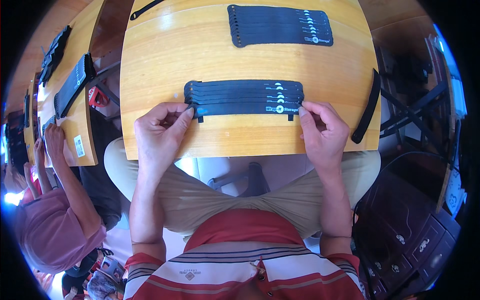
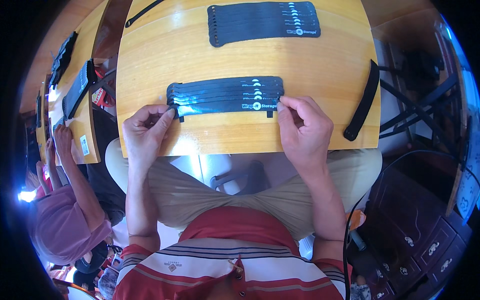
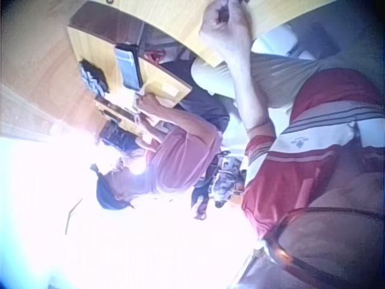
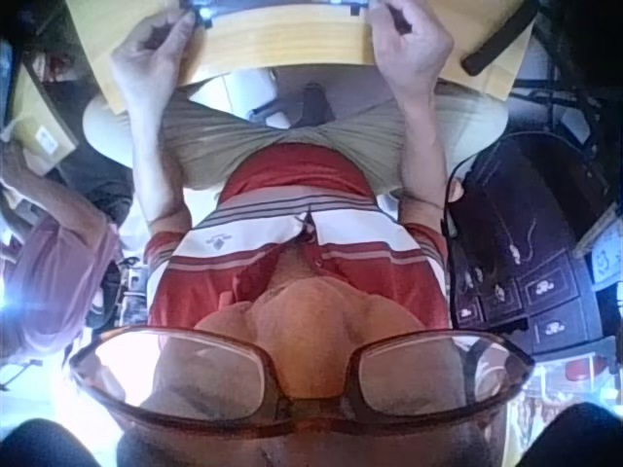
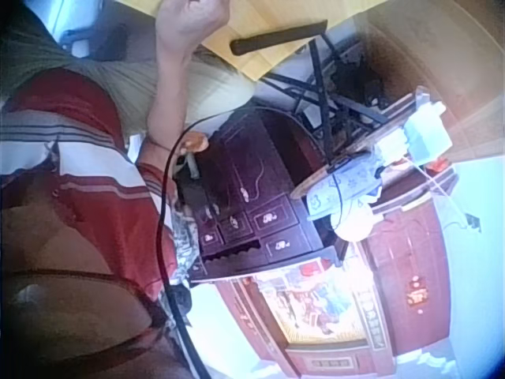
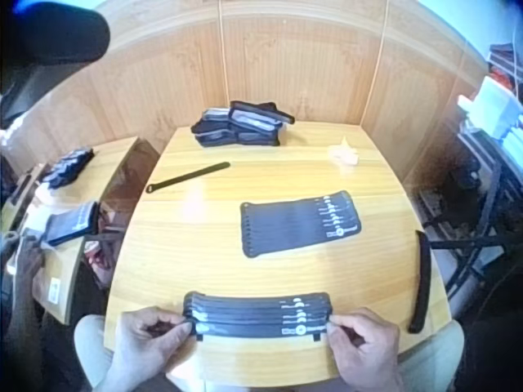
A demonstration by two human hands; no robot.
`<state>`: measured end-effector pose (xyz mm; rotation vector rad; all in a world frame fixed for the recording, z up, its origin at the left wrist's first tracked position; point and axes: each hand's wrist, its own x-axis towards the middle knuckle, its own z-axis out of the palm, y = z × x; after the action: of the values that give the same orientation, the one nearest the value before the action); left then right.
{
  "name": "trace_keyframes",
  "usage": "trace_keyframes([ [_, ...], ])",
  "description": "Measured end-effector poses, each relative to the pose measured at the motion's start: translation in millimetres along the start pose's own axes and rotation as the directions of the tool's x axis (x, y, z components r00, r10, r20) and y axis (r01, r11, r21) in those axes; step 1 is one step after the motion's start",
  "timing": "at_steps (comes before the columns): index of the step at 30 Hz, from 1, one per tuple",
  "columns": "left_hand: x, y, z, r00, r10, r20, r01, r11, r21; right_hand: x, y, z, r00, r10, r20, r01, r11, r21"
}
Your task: Organizing and stacking small black textile strips on a table.
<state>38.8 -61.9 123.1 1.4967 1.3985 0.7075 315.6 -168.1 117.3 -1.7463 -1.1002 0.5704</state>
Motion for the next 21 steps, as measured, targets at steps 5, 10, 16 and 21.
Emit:
trace_keyframes([
  [5,1.1,0.5,-1.2,1.000,-0.006,0.016,0.006,1.000,0.017,0.1,-1.1,0.6,1.000,-0.010,-0.001,0.010,1.000,-0.020],
  [10,1.4,0.0,-1.4,1.000,-0.011,0.020,0.011,1.000,0.021,0.2,1.7,1.2,0.999,-0.031,-0.008,0.030,0.999,-0.040],
  [16,0.9,2.1,-0.1,1.000,-0.014,0.012,0.014,1.000,0.009,0.3,2.1,2.2,1.000,-0.001,-0.009,0.001,1.000,-0.028],
  [21,0.6,4.5,0.4,1.000,-0.018,0.014,0.018,1.000,0.006,0.3,1.9,1.9,1.000,0.006,-0.019,-0.007,1.000,-0.027],
])
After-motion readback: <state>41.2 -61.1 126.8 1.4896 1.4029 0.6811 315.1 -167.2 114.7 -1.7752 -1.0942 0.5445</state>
